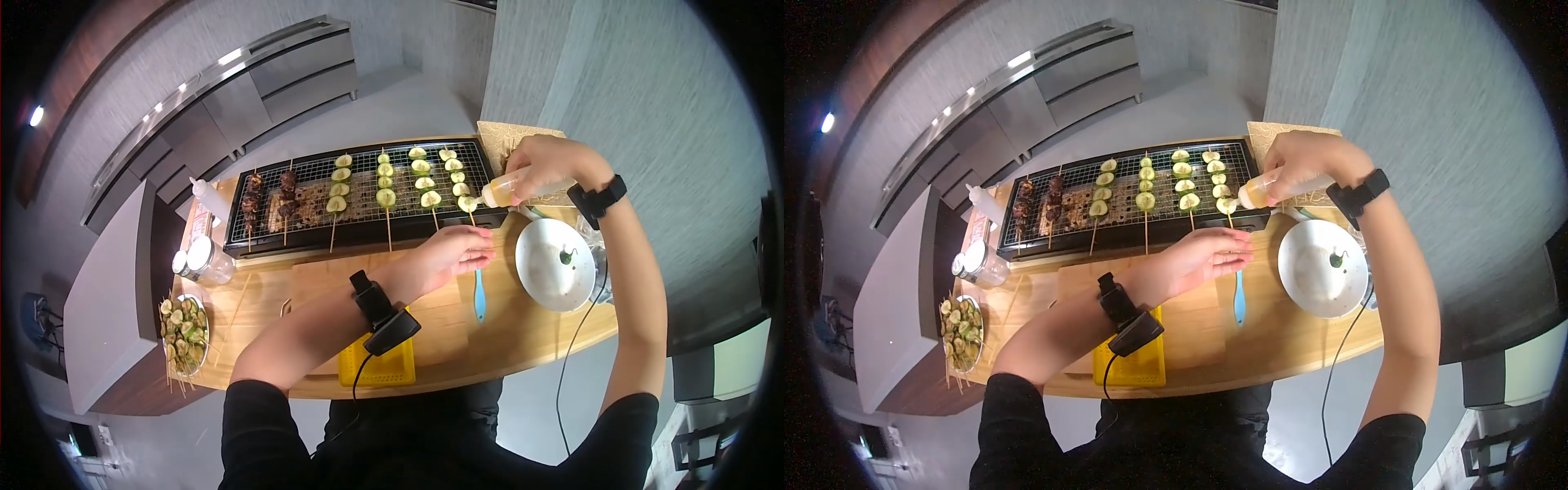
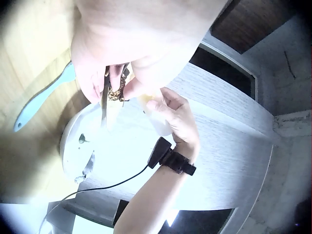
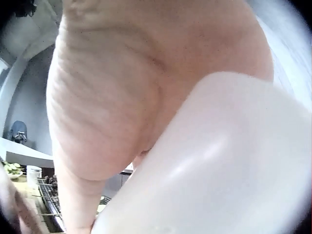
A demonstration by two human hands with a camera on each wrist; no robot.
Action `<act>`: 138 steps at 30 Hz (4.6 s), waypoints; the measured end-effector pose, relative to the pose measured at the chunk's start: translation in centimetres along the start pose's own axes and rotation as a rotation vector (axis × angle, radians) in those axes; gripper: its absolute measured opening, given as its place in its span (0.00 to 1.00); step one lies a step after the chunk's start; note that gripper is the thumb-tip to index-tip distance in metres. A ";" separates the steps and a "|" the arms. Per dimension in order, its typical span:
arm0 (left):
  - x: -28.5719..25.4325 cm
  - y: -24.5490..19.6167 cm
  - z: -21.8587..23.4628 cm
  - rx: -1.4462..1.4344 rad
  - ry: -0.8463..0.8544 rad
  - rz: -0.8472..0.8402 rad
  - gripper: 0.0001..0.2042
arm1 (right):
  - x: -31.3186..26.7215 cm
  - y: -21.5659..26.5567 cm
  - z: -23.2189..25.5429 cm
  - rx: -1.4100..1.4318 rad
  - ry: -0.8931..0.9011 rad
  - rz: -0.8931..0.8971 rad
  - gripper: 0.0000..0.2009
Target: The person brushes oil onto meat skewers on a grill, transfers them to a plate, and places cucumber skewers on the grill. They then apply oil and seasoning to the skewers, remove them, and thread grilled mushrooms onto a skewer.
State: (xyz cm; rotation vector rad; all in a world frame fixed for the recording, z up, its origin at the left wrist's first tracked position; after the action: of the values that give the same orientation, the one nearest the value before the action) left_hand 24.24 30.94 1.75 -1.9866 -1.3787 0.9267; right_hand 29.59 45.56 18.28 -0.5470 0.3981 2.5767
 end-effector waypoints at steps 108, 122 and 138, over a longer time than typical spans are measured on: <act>-35.8 -14.7 14.6 0.605 -0.558 -1.308 0.43 | 11.7 39.1 -3.2 0.967 -0.126 0.953 0.42; -36.9 -11.7 24.5 0.260 -0.868 -0.935 0.16 | 13.3 35.8 -0.5 0.867 -0.219 0.798 0.39; -34.1 -9.4 25.9 0.578 -0.933 -0.377 0.24 | 18.8 37.9 1.9 -0.034 -0.364 0.704 0.42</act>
State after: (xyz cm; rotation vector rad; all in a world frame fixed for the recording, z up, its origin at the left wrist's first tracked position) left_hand -9.61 3.11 0.81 -0.8099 -1.5831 1.9038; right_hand -5.20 21.46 18.34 0.0937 0.4805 3.2685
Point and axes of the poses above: each hand's wrist, its own x-axis towards the middle knuckle, its own z-axis out of the back of the hand, y = z × x, the point moved 9 cm from there along x, towards the middle knuckle, and after that the axes turned 10 degrees about y, right-handed, at the moved point
